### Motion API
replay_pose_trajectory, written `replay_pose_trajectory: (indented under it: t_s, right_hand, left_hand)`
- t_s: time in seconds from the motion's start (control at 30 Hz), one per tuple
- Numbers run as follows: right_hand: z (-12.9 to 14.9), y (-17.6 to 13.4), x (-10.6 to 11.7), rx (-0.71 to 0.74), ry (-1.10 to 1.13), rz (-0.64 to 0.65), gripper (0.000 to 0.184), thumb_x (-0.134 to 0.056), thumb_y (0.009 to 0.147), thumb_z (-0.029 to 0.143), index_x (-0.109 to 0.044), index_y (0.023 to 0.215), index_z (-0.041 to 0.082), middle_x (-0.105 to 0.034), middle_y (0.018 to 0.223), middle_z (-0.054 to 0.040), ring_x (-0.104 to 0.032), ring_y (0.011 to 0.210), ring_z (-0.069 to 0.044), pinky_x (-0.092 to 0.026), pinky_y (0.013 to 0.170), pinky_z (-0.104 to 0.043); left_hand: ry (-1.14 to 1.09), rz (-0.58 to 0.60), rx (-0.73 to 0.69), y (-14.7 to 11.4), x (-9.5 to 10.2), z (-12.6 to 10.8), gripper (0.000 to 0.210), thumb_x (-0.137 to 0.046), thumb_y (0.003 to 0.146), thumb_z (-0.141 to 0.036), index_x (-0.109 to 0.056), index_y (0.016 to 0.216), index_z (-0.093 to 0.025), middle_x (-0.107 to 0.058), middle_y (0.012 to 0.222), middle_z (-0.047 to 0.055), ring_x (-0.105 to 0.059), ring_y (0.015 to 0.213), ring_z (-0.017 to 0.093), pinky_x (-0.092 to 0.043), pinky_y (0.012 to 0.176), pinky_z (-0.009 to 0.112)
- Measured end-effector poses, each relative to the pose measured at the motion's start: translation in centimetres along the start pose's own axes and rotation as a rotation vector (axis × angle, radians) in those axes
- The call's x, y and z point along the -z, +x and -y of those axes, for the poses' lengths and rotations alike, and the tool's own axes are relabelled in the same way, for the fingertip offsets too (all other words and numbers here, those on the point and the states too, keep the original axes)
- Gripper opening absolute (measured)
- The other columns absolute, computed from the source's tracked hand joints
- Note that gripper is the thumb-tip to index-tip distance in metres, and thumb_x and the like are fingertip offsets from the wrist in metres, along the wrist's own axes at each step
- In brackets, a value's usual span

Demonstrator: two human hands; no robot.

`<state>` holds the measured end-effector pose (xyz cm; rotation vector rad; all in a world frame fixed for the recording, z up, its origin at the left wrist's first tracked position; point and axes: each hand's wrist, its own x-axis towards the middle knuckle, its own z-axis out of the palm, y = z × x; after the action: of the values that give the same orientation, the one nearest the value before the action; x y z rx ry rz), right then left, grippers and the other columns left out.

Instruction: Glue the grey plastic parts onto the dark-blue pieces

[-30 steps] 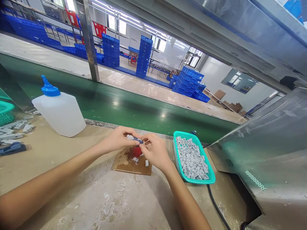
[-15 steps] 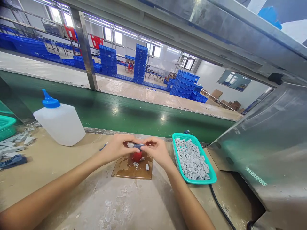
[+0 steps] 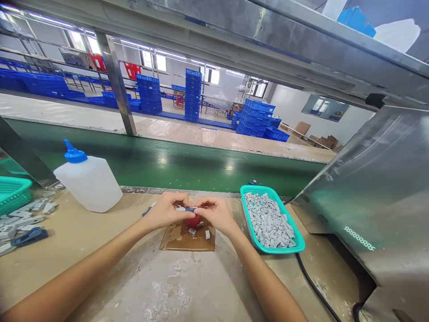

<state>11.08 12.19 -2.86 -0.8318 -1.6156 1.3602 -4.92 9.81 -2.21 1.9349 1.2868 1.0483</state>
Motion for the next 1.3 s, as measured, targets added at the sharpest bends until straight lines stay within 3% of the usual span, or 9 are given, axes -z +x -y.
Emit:
replay_pose_trajectory:
  t_s: [0.17, 0.33, 0.5, 0.63, 0.73, 0.87, 1.03, 1.13, 1.3]
  right_hand:
    - [-0.4, -0.2, 0.0, 0.003, 0.017, 0.002, 0.006, -0.069, 0.054, 0.017, -0.065, 0.058, 0.018, -0.068, 0.069, -0.0028, -0.062, 0.068, -0.017, -0.049, 0.07, -0.033]
    - [-0.4, -0.1, 0.0, 0.102, -0.037, -0.023, 0.003, -0.068, 0.058, 0.018, -0.064, 0.058, 0.018, -0.067, 0.07, -0.0037, -0.062, 0.069, -0.017, -0.051, 0.069, -0.032]
    - [1.6, -0.5, -0.6, 0.572, -0.418, -0.257, 0.002, -0.063, 0.066, 0.015, -0.062, 0.067, 0.017, -0.063, 0.072, -0.0047, -0.06, 0.069, -0.015, -0.052, 0.061, -0.029]
    - [2.6, -1.2, -0.9, 0.998, -0.764, -0.321, 0.011, -0.058, 0.071, 0.006, -0.06, 0.075, 0.015, -0.06, 0.075, -0.0074, -0.058, 0.07, -0.014, -0.051, 0.06, -0.027]
    - [2.7, -1.5, -0.9, 1.144, -0.874, -0.289, 0.015, -0.056, 0.072, 0.001, -0.058, 0.079, 0.015, -0.058, 0.076, -0.0085, -0.057, 0.075, -0.016, -0.052, 0.061, -0.027]
    - [2.7, -1.5, -1.1, 1.181, -0.888, -0.268, 0.018, -0.055, 0.072, 0.0, -0.055, 0.08, 0.016, -0.058, 0.075, -0.0073, -0.056, 0.077, -0.016, -0.051, 0.064, -0.028]
    - [2.8, -1.3, -1.2, 1.091, -0.829, -0.293, 0.016, -0.056, 0.074, 0.006, -0.051, 0.084, 0.018, -0.059, 0.071, -0.0047, -0.056, 0.072, -0.015, -0.051, 0.064, -0.029]
    - [2.6, -1.3, -1.4, 1.058, -0.826, -0.288, 0.017, -0.055, 0.075, 0.007, -0.051, 0.086, 0.019, -0.06, 0.072, -0.0043, -0.056, 0.072, -0.015, -0.05, 0.064, -0.029]
    - [2.8, -1.3, -1.3, 0.964, -0.854, -0.233, 0.028, -0.055, 0.076, 0.014, -0.049, 0.102, 0.019, -0.062, 0.083, -0.006, -0.055, 0.079, -0.017, -0.048, 0.072, -0.032]
  left_hand:
    - [0.017, 0.0, 0.011, -0.1, -0.3, 0.3, 0.018, -0.062, 0.057, -0.022, -0.049, 0.048, -0.015, -0.05, 0.051, -0.004, -0.041, 0.052, 0.009, -0.033, 0.05, 0.021]
    - [-0.13, 0.022, 0.019, 0.1, 0.0, 0.4, 0.007, -0.064, 0.058, -0.021, -0.06, 0.059, -0.016, -0.058, 0.061, -0.002, -0.049, 0.059, 0.011, -0.037, 0.057, 0.023]
    - [-0.889, -0.113, 0.234, 0.2, 0.5, -1.2, 0.041, -0.067, 0.061, -0.032, -0.057, 0.1, -0.021, -0.064, 0.085, 0.003, -0.058, 0.078, 0.015, -0.042, 0.075, 0.028]
    - [-1.244, -0.088, 0.414, -0.3, -0.7, -3.2, 0.029, -0.062, 0.066, -0.04, -0.062, 0.083, -0.015, -0.064, 0.086, 0.007, -0.058, 0.079, 0.016, -0.043, 0.077, 0.029]
    - [-1.286, -0.084, 0.423, -0.8, -1.6, -4.3, 0.018, -0.066, 0.065, -0.03, -0.063, 0.073, -0.014, -0.063, 0.072, 0.004, -0.058, 0.07, 0.013, -0.044, 0.069, 0.024]
    - [-1.369, -0.139, 0.455, -0.9, -1.8, -4.9, 0.008, -0.063, 0.066, -0.011, -0.064, 0.074, -0.013, -0.062, 0.067, 0.001, -0.055, 0.061, 0.008, -0.044, 0.063, 0.019]
    - [-1.417, -0.247, 0.559, -0.7, -1.5, -5.0, 0.014, -0.052, 0.07, -0.002, -0.064, 0.07, -0.01, -0.06, 0.063, 0.002, -0.056, 0.061, 0.007, -0.046, 0.065, 0.017]
    - [-1.377, -0.282, 0.564, -0.7, -1.7, -5.0, 0.012, -0.055, 0.068, -0.003, -0.064, 0.07, -0.011, -0.061, 0.063, 0.002, -0.056, 0.062, 0.007, -0.046, 0.064, 0.018]
    - [-1.21, -0.264, 0.394, -0.2, -1.5, -3.6, 0.014, -0.07, 0.056, -0.018, -0.062, 0.066, -0.012, -0.06, 0.058, 0.0, -0.054, 0.058, 0.008, -0.043, 0.058, 0.019]
